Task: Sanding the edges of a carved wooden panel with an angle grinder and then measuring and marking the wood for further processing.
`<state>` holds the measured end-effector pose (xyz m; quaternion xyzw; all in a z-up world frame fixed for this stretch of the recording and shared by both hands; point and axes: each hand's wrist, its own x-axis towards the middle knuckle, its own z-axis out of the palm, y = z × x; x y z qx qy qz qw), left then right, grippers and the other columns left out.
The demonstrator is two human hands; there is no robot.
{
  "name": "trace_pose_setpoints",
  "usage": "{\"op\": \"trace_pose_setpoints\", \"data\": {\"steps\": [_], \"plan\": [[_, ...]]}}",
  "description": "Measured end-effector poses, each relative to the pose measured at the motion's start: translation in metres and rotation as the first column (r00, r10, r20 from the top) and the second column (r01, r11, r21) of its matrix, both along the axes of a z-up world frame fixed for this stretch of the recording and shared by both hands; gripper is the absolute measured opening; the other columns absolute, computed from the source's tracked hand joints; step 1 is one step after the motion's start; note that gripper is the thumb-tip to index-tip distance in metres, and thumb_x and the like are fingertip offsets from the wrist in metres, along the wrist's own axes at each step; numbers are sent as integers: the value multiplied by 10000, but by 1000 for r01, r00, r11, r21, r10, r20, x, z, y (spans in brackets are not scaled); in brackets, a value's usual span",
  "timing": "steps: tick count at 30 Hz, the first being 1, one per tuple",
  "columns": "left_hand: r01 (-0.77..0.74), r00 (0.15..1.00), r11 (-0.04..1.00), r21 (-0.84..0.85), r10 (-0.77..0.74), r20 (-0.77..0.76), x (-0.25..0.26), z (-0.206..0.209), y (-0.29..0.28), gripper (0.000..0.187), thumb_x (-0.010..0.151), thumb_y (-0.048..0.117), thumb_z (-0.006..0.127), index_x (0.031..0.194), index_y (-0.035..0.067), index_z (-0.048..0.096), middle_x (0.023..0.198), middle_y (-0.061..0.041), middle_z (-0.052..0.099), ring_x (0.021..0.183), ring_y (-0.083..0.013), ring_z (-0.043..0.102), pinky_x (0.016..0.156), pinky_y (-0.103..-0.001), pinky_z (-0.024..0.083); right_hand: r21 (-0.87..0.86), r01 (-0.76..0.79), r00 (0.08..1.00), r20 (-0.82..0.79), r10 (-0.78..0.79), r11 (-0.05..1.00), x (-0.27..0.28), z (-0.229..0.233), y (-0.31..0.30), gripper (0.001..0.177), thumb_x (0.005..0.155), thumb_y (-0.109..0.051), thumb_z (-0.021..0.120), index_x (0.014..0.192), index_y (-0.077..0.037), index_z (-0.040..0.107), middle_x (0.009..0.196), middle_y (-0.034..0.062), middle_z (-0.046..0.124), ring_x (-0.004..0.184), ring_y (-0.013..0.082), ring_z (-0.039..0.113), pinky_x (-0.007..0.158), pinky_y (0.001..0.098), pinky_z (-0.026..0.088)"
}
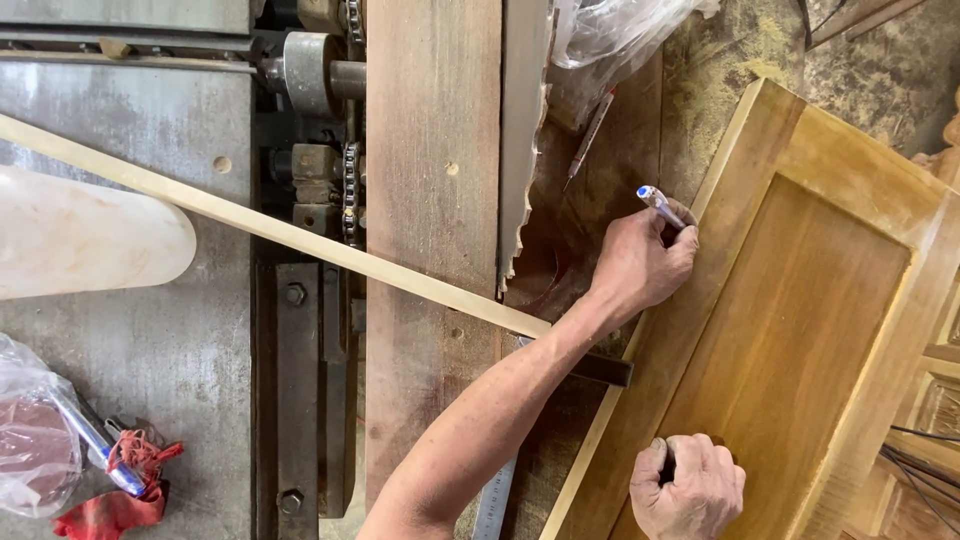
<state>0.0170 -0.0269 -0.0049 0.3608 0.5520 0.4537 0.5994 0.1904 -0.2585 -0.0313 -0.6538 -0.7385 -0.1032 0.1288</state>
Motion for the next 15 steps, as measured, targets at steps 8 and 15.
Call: {"op": "trace_pose_setpoints", "data": {"steps": [8, 15], "plan": [[78, 994, 990, 116, -69, -80, 3, 0, 35, 148, 933, 155, 447, 854, 104, 561, 749, -68, 644, 600, -173, 574, 577, -348, 565, -6, 48, 999, -8, -48, 999, -9, 3, 0, 170, 923, -173, 606, 769, -140, 544, 704, -9, 469, 670, 249, 442, 675, 405, 353], [-54, 982, 991, 123, 75, -174, 9, 15, 75, 116, 786, 182, 470, 703, 108, 507, 644, -53, 572, 584, -201, 526, 578, -386, 446, -42, 21, 1000, -17, -21, 999, -8, 3, 1, 152, 898, -255, 574, 792, -147, 593, 713, -7, 528, 674, 248, 479, 692, 409, 403]]}}
